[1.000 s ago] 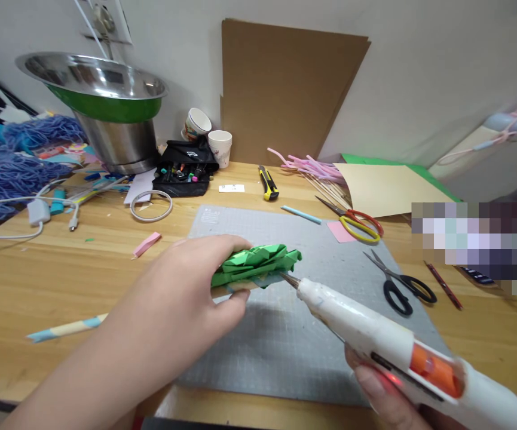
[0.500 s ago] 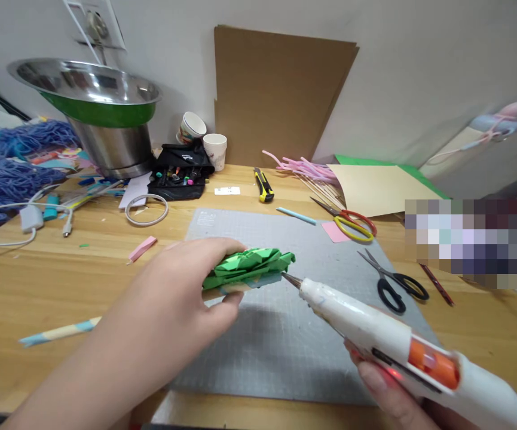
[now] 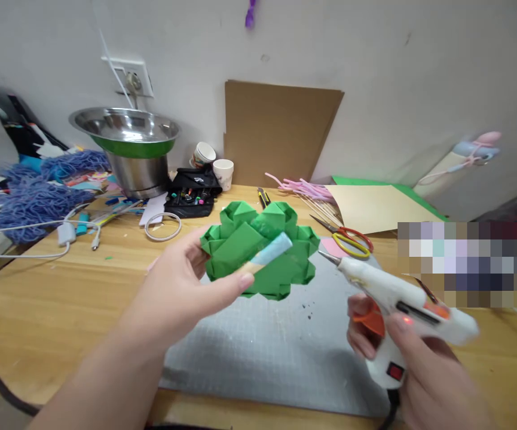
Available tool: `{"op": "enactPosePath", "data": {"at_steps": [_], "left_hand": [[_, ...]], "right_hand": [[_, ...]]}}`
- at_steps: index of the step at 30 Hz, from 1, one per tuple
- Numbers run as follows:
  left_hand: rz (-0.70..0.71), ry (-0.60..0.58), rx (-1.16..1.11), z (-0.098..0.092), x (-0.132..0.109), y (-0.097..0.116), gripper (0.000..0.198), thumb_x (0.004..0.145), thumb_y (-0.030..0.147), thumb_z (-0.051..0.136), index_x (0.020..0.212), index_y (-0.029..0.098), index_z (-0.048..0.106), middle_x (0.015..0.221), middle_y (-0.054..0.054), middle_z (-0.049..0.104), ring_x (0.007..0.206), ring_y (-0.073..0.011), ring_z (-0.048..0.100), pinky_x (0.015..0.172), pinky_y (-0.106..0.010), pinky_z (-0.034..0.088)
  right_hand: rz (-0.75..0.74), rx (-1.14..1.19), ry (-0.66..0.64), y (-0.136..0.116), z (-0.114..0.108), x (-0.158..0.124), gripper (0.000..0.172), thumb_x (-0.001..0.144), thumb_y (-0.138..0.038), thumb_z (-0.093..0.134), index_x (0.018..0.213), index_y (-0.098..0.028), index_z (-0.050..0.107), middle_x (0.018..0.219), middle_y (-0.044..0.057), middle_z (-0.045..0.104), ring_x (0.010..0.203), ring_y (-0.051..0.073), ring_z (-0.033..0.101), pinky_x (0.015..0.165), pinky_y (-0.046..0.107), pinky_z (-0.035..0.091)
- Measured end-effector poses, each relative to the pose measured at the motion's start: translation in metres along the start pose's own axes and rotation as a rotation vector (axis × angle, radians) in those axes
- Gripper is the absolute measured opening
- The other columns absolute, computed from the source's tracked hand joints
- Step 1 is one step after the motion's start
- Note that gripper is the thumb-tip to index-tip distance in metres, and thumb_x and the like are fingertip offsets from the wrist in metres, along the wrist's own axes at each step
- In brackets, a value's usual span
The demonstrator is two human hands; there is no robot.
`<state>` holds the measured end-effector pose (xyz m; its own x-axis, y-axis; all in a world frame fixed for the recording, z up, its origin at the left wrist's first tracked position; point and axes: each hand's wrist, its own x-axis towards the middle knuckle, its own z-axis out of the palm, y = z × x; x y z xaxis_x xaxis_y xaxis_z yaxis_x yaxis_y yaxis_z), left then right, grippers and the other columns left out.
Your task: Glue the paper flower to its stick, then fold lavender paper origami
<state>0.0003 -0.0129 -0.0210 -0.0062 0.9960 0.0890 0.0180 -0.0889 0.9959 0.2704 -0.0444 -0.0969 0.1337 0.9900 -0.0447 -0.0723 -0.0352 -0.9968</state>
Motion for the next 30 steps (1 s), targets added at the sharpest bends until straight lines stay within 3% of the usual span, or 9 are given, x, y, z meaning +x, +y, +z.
{"op": "enactPosePath", "data": {"at_steps": [3,6,9,13,18,22,24,26,30], "left_hand": [[-0.099,-0.042,-0.257,0.009,0.004,0.007,0.037,0.066,0.029,0.078,0.101,0.020,0.070,0.100,-0.007,0.072,0.094,-0.0281,0.066,0.079,-0.034,0.053],[-0.274,-0.117,-0.469,0.019,0.009,0.012,0.020,0.069,0.027,0.073,0.087,0.016,0.072,0.075,-0.005,0.071,0.067,-0.0194,0.066,0.061,-0.026,0.053],[-0.482,-0.050,-0.608,0.029,0.015,0.009,0.011,0.076,0.018,0.064,0.081,0.012,0.071,0.065,-0.005,0.068,0.053,-0.0131,0.061,0.050,-0.021,0.048],[-0.575,0.045,-0.721,0.040,0.022,-0.005,0.016,0.080,0.009,0.057,0.090,0.010,0.069,0.080,-0.008,0.072,0.065,-0.0145,0.066,0.060,-0.024,0.054],[-0.543,0.057,-0.738,0.048,0.028,-0.024,0.014,0.079,0.007,0.057,0.085,0.011,0.069,0.078,-0.006,0.072,0.061,-0.0130,0.065,0.058,-0.024,0.053],[-0.471,0.127,-0.729,0.052,0.029,-0.036,0.009,0.076,0.007,0.062,0.081,0.011,0.068,0.073,-0.003,0.070,0.058,-0.0097,0.062,0.054,-0.019,0.049],[-0.424,0.168,-0.718,0.055,0.028,-0.043,0.009,0.072,0.009,0.068,0.081,0.011,0.067,0.074,-0.002,0.070,0.059,-0.0089,0.061,0.054,-0.017,0.048],[-0.391,0.207,-0.706,0.058,0.025,-0.050,0.015,0.069,0.014,0.074,0.081,0.012,0.066,0.074,-0.001,0.069,0.061,-0.0088,0.060,0.056,-0.018,0.047],[-0.379,0.236,-0.681,0.064,0.018,-0.056,0.023,0.066,0.020,0.079,0.083,0.014,0.066,0.075,0.000,0.069,0.063,-0.0108,0.060,0.061,-0.022,0.048]], "right_hand": [[0.172,0.244,0.000,-0.003,0.015,0.019,0.021,0.078,-0.039,0.067,0.087,-0.021,0.063,0.084,0.002,0.061,0.053,0.009,0.050,0.046,0.023,0.046],[0.344,0.256,-0.100,0.002,0.018,0.036,0.027,0.072,-0.035,0.073,0.090,-0.018,0.062,0.082,0.002,0.058,0.059,0.010,0.053,0.051,0.024,0.048],[0.367,0.048,-0.285,0.007,0.017,0.054,0.029,0.074,-0.039,0.068,0.093,-0.018,0.060,0.082,0.003,0.059,0.066,0.011,0.057,0.058,0.024,0.050],[0.380,-0.184,-0.394,0.008,0.015,0.085,0.033,0.074,-0.047,0.066,0.087,-0.017,0.062,0.084,0.007,0.067,0.068,0.014,0.062,0.061,0.027,0.051],[0.392,-0.600,-0.337,-0.006,0.003,0.117,0.049,0.077,-0.060,0.057,0.056,-0.017,0.057,0.043,0.004,0.055,0.039,0.014,0.050,0.041,0.026,0.038],[0.253,-0.675,-0.297,-0.019,0.017,0.099,0.047,0.080,-0.060,0.053,0.059,-0.019,0.053,0.048,0.000,0.052,0.043,0.012,0.049,0.046,0.025,0.037],[0.157,-0.516,-0.444,-0.020,0.037,0.075,0.042,0.081,-0.060,0.051,0.076,-0.019,0.057,0.066,0.001,0.059,0.053,0.012,0.055,0.052,0.025,0.043],[0.196,-0.258,-0.666,-0.018,0.057,0.051,0.043,0.078,-0.060,0.056,0.083,-0.018,0.055,0.076,0.001,0.061,0.063,0.013,0.061,0.058,0.026,0.047],[0.367,0.017,-0.724,-0.007,0.077,0.026,0.045,0.076,-0.056,0.063,0.097,-0.019,0.050,0.072,-0.002,0.061,0.059,0.013,0.064,0.058,0.025,0.048]]}}
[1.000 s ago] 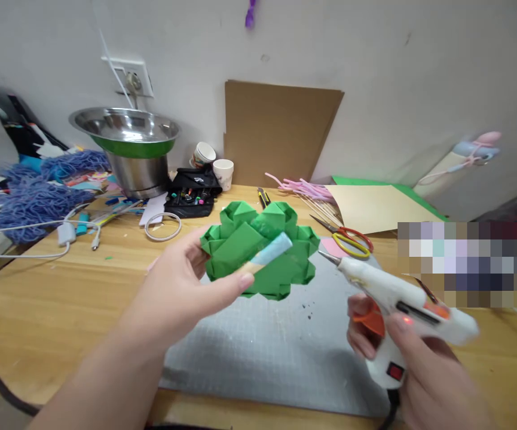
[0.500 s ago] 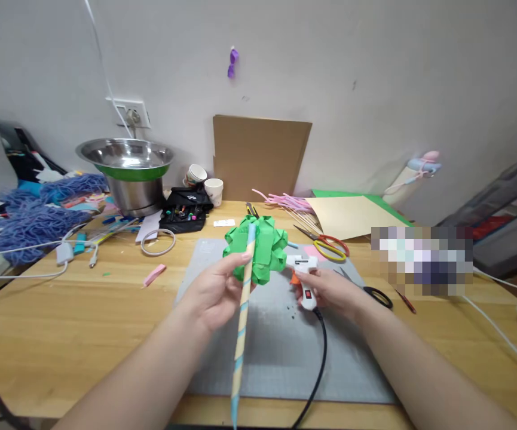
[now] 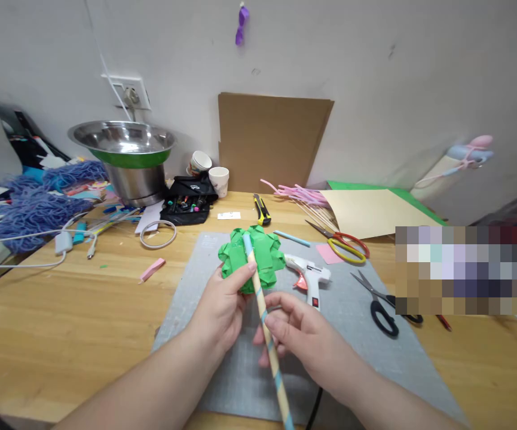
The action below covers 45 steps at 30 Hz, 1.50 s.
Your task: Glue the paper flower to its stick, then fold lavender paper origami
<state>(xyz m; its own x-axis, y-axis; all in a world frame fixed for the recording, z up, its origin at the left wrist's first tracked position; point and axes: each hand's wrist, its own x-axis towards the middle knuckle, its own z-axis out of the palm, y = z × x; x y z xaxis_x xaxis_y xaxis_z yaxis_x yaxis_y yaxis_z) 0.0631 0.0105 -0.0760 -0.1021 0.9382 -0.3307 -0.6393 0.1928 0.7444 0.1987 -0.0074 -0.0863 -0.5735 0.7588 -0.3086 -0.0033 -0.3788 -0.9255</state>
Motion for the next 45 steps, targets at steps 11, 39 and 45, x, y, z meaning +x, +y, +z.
{"op": "enactPosePath", "data": {"at_steps": [11,39,45], "left_hand": [[0.007,-0.176,-0.051,0.004,-0.001,0.018,0.030,0.092,0.034,0.044,0.096,0.016,0.068,0.097,-0.006,0.071,0.086,-0.0176,0.065,0.075,-0.026,0.052],[0.066,-0.261,0.087,0.001,-0.014,0.010,0.019,0.088,0.026,0.053,0.096,0.017,0.068,0.099,-0.005,0.069,0.096,-0.0213,0.062,0.081,-0.029,0.047],[0.046,-0.256,0.055,0.000,-0.011,0.010,0.017,0.088,0.024,0.049,0.086,0.018,0.065,0.092,-0.004,0.069,0.089,-0.0195,0.063,0.075,-0.027,0.047]], "right_hand": [[0.003,0.194,0.049,0.005,-0.019,-0.006,0.029,0.085,-0.045,0.055,0.094,-0.018,0.051,0.060,-0.004,0.060,0.032,0.008,0.052,0.032,0.015,0.032],[0.158,0.220,0.031,0.014,-0.025,0.003,0.041,0.084,-0.055,0.054,0.077,-0.015,0.056,0.046,-0.003,0.056,0.028,0.006,0.047,0.028,0.013,0.029],[0.150,0.221,0.041,0.016,-0.024,0.004,0.042,0.083,-0.056,0.053,0.077,-0.015,0.056,0.045,-0.003,0.056,0.027,0.006,0.045,0.028,0.014,0.029]]}}
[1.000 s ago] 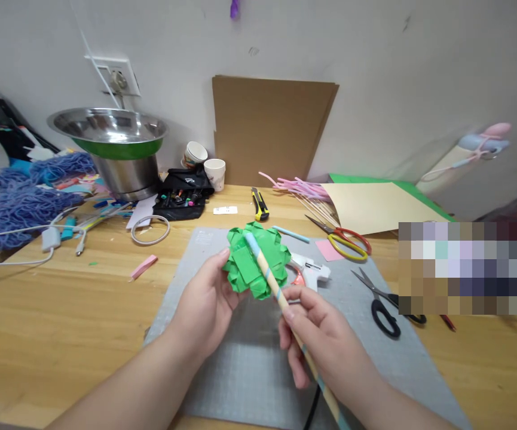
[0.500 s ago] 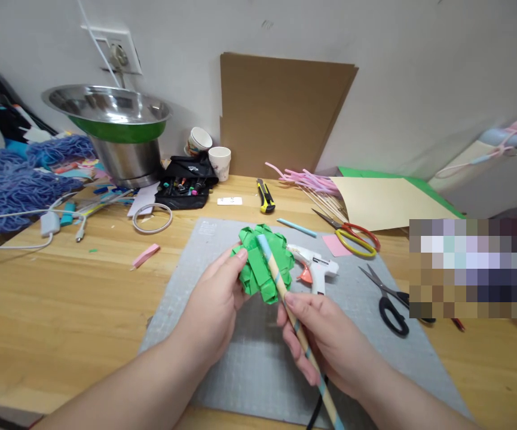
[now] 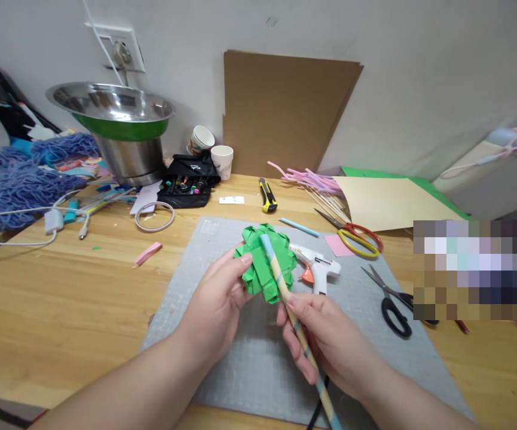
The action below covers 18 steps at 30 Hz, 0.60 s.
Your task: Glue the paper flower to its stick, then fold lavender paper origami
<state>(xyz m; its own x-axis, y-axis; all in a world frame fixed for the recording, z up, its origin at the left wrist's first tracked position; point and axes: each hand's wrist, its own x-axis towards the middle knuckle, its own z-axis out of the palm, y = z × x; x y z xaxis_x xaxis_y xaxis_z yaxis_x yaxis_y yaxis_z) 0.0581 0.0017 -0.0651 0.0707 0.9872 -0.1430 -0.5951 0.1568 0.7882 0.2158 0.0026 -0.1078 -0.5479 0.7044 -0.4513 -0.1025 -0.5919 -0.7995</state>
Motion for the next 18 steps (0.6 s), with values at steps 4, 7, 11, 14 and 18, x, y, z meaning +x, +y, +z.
{"op": "enactPosePath", "data": {"at_steps": [4,7,11,14,18], "left_hand": [[-0.053,0.069,-0.026,-0.003,0.008,-0.002,0.016,0.085,0.024,0.051,0.084,0.017,0.065,0.087,-0.004,0.069,0.079,-0.0165,0.063,0.068,-0.024,0.049],[-0.150,0.163,-0.062,-0.005,0.016,-0.005,0.019,0.084,0.019,0.049,0.084,0.013,0.067,0.081,-0.005,0.069,0.069,-0.0145,0.062,0.062,-0.023,0.050],[-0.194,0.211,-0.091,-0.009,0.025,-0.005,0.022,0.084,0.015,0.046,0.082,0.008,0.067,0.080,-0.010,0.071,0.070,-0.0178,0.066,0.064,-0.028,0.054],[-0.125,0.277,-0.141,-0.014,0.031,-0.001,0.024,0.085,0.016,0.042,0.080,0.011,0.065,0.075,-0.008,0.070,0.064,-0.0173,0.066,0.061,-0.029,0.055],[0.002,0.355,-0.239,-0.024,0.038,0.007,0.030,0.090,0.023,0.035,0.078,0.015,0.062,0.072,-0.004,0.068,0.059,-0.0159,0.064,0.060,-0.029,0.055]], "right_hand": [[-0.002,-0.049,0.051,0.001,0.001,0.002,0.043,0.083,-0.058,0.051,0.078,-0.016,0.054,0.044,-0.005,0.054,0.026,0.006,0.044,0.027,0.013,0.027],[0.027,-0.080,0.067,-0.001,0.002,0.000,0.042,0.083,-0.059,0.049,0.086,-0.017,0.052,0.049,-0.005,0.057,0.029,0.009,0.050,0.027,0.015,0.032],[0.039,-0.040,0.024,-0.005,0.006,-0.005,0.039,0.086,-0.056,0.045,0.100,-0.019,0.047,0.059,-0.003,0.061,0.039,0.013,0.060,0.034,0.019,0.043],[0.020,-0.056,0.000,-0.006,0.008,-0.006,0.037,0.086,-0.053,0.046,0.102,-0.020,0.042,0.064,-0.003,0.061,0.042,0.013,0.062,0.037,0.020,0.045],[-0.024,-0.222,0.053,-0.001,0.007,-0.005,0.038,0.081,-0.050,0.056,0.101,-0.023,0.039,0.063,-0.008,0.056,0.040,0.013,0.060,0.035,0.020,0.044]]}}
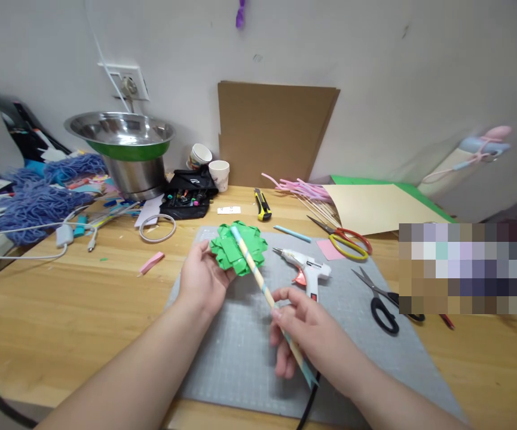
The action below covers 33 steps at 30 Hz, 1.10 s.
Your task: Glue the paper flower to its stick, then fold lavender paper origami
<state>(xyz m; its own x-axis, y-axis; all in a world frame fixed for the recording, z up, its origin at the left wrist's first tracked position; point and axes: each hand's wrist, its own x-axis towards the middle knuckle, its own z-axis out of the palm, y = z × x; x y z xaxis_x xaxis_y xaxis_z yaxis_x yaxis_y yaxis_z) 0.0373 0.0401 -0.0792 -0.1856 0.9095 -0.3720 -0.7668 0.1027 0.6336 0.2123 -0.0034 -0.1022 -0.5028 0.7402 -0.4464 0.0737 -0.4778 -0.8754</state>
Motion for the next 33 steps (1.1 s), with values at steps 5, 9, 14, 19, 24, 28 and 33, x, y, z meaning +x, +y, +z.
{"op": "enactPosePath", "data": {"at_steps": [5,9,14,19,24,28,33], "left_hand": [[0.006,0.045,-0.095,-0.005,0.006,0.006,0.033,0.092,0.029,0.033,0.087,0.015,0.062,0.082,-0.009,0.069,0.069,-0.0210,0.068,0.066,-0.036,0.056],[-0.001,0.033,-0.116,-0.006,0.006,0.008,0.036,0.092,0.033,0.031,0.092,0.015,0.062,0.089,-0.011,0.069,0.077,-0.0247,0.069,0.069,-0.040,0.055],[0.074,-0.120,-0.068,-0.001,-0.002,0.010,0.043,0.094,0.041,0.027,0.104,0.014,0.060,0.096,-0.012,0.068,0.086,-0.0255,0.067,0.074,-0.040,0.054],[0.537,-0.391,0.170,-0.001,-0.014,0.005,0.048,0.089,0.050,0.043,0.129,0.024,0.044,0.123,-0.010,0.060,0.107,-0.0243,0.059,0.087,-0.037,0.047],[0.697,-0.183,0.338,-0.009,-0.011,0.001,0.043,0.085,0.053,0.047,0.119,0.025,0.047,0.124,-0.007,0.056,0.104,-0.0216,0.058,0.081,-0.032,0.045],[0.487,-0.040,0.429,-0.014,-0.001,-0.005,0.026,0.083,0.043,0.055,0.099,0.022,0.055,0.101,-0.003,0.060,0.085,-0.0139,0.058,0.066,-0.023,0.042],[0.056,-0.255,0.563,-0.011,-0.007,-0.025,0.029,0.074,0.036,0.069,0.090,0.012,0.064,0.085,-0.007,0.064,0.064,-0.0127,0.056,0.052,-0.022,0.035]], "right_hand": [[-0.121,-0.255,0.120,0.010,-0.001,0.002,0.024,0.084,-0.042,0.055,0.095,-0.025,0.043,0.064,-0.011,0.046,0.037,0.008,0.054,0.034,0.019,0.039],[-0.127,-0.292,0.131,0.013,-0.002,0.002,0.022,0.082,-0.038,0.057,0.092,-0.024,0.044,0.067,-0.009,0.047,0.038,0.007,0.054,0.034,0.019,0.040],[-0.185,-0.247,0.220,0.013,-0.007,0.008,0.025,0.079,-0.040,0.061,0.089,-0.022,0.047,0.069,-0.007,0.053,0.042,0.008,0.055,0.038,0.020,0.042],[-0.284,0.000,0.229,0.001,-0.012,0.011,0.036,0.076,-0.051,0.065,0.084,-0.019,0.051,0.071,-0.002,0.059,0.046,0.007,0.053,0.037,0.018,0.036],[-0.195,0.388,-0.002,-0.004,-0.013,0.011,0.031,0.076,-0.042,0.071,0.087,-0.016,0.059,0.070,-0.003,0.056,0.048,0.003,0.046,0.038,0.015,0.033],[-0.108,0.549,-0.088,0.000,-0.015,0.013,0.025,0.080,-0.037,0.070,0.091,-0.016,0.062,0.071,-0.003,0.055,0.050,0.003,0.046,0.041,0.016,0.034],[-0.082,0.643,-0.150,0.002,-0.015,0.016,0.023,0.079,-0.034,0.071,0.092,-0.017,0.063,0.070,-0.005,0.054,0.050,0.003,0.046,0.042,0.016,0.034]]}}
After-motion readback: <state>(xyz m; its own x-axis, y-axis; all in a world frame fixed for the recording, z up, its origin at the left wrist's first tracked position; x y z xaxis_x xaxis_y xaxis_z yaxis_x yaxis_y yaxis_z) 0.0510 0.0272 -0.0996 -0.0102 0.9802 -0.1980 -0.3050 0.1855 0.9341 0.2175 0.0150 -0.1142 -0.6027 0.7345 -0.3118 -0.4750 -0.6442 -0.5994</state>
